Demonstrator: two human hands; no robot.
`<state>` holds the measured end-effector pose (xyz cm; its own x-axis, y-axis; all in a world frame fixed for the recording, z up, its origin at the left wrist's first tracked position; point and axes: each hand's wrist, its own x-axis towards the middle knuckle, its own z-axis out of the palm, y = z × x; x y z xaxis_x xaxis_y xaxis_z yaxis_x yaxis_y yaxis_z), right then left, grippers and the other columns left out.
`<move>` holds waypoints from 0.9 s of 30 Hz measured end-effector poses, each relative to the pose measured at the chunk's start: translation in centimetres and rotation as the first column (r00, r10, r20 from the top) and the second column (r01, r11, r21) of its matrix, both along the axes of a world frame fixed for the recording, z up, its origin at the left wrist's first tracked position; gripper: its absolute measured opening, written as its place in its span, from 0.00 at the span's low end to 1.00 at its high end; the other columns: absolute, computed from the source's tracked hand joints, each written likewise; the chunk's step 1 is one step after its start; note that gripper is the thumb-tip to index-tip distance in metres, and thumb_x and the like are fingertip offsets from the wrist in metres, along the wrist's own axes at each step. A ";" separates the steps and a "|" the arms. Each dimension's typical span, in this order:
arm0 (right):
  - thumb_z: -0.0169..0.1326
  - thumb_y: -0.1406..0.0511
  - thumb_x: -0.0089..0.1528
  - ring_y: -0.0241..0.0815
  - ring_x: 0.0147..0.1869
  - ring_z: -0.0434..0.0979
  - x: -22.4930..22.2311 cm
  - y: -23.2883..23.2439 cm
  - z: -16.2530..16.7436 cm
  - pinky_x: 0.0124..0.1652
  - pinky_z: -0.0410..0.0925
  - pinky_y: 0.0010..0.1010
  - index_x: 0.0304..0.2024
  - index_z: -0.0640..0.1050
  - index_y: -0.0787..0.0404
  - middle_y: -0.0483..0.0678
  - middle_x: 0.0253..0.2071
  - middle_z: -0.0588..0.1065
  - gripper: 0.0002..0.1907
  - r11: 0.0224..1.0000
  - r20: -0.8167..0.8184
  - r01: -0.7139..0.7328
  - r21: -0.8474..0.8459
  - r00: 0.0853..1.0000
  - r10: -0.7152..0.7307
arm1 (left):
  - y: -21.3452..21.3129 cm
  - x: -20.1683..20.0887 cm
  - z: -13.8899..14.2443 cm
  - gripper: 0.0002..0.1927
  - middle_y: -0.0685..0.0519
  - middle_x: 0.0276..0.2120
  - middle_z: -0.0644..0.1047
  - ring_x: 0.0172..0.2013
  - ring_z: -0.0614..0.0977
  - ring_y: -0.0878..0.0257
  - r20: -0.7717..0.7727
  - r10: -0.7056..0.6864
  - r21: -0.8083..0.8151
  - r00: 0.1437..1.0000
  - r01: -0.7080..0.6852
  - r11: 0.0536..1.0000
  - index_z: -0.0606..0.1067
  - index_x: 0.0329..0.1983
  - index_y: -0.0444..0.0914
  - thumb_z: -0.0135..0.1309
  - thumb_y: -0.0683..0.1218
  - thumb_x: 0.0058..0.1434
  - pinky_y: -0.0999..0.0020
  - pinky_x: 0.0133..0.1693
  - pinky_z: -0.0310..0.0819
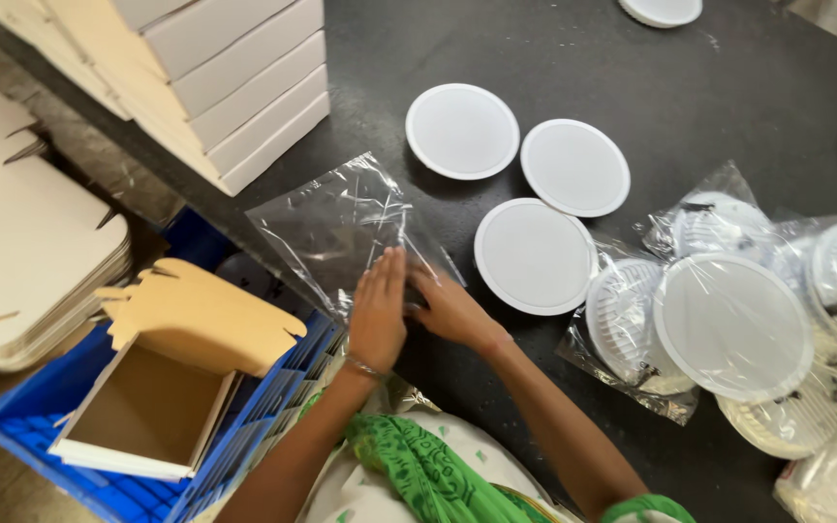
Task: The person takes round white LED panel light fixtures from the workbench, opens a clear plastic bag, and slides each fixture inside, then sets the bagged fixture on a growing pile. They repeat this bagging cycle for successive fixtures and occasionally press the bag closed around the light.
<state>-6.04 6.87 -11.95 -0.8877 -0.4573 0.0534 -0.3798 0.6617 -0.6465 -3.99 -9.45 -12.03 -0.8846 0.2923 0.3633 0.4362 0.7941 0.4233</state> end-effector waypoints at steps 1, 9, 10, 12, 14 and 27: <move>0.57 0.65 0.62 0.56 0.65 0.73 1.4 0.7 0.6 0.62 0.67 0.39 0.58 0.74 0.61 0.55 0.62 0.73 0.21 0.991 0.076 0.081 0.103 0.993 -0.089 | -0.4 -0.4 -0.6 0.37 0.39 0.71 0.63 0.70 0.64 0.46 -0.005 -0.027 0.159 1.000 0.028 0.987 0.56 0.75 0.33 0.45 0.32 0.59 0.51 0.69 0.54; 0.58 0.67 0.52 0.58 0.56 0.78 7.0 8.9 4.0 0.52 0.71 0.40 0.53 0.75 0.69 0.60 0.54 0.76 0.26 0.825 -0.567 0.499 0.266 0.773 -0.285 | -0.4 -1.4 -0.1 0.25 0.46 0.63 0.74 0.64 0.73 0.50 -0.072 -0.027 0.106 0.997 0.035 0.994 0.71 0.64 0.35 0.45 0.35 0.62 0.58 0.61 0.69; 0.56 0.68 0.51 0.58 0.57 0.78 6.7 9.4 3.9 0.52 0.72 0.39 0.53 0.75 0.69 0.59 0.54 0.77 0.26 0.805 -0.615 0.517 0.291 0.746 -0.256 | -0.2 -1.7 0.4 0.24 0.46 0.62 0.75 0.64 0.73 0.50 -0.086 -0.032 0.103 0.996 0.041 0.994 0.72 0.64 0.35 0.45 0.36 0.63 0.58 0.61 0.69; 0.56 0.69 0.56 0.56 0.58 0.78 6.4 10.1 3.8 0.52 0.72 0.38 0.54 0.75 0.68 0.57 0.55 0.77 0.22 0.804 -0.586 0.468 0.367 0.788 -0.191 | 0.2 -2.1 1.2 0.19 0.47 0.60 0.76 0.63 0.74 0.50 -0.044 -0.049 0.155 0.998 0.055 0.986 0.74 0.60 0.36 0.48 0.41 0.66 0.58 0.60 0.69; 0.55 0.70 0.59 0.54 0.58 0.78 6.3 10.4 4.1 0.52 0.73 0.38 0.53 0.74 0.68 0.57 0.54 0.77 0.19 0.817 -0.567 0.414 0.402 0.813 -0.134 | 0.4 -2.5 1.7 0.17 0.47 0.59 0.77 0.63 0.74 0.51 -0.016 -0.069 0.200 0.997 0.071 0.977 0.75 0.58 0.37 0.48 0.43 0.68 0.59 0.59 0.70; 0.51 0.63 0.73 0.37 0.39 0.76 7.1 18.6 8.5 0.38 0.69 0.30 0.51 0.81 0.71 0.51 0.39 0.79 0.16 0.539 0.242 0.732 -0.418 0.661 -0.710 | 0.7 -3.4 0.9 0.15 0.45 0.55 0.79 0.58 0.79 0.49 -0.005 -0.088 0.396 0.996 0.083 0.915 0.77 0.57 0.38 0.49 0.43 0.69 0.58 0.56 0.73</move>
<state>1.02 25.49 -3.40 -0.9124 0.4085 0.0231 0.1256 0.3332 -0.9344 -7.36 -8.74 -11.10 -0.8678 0.2020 0.4540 0.4878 0.5207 0.7006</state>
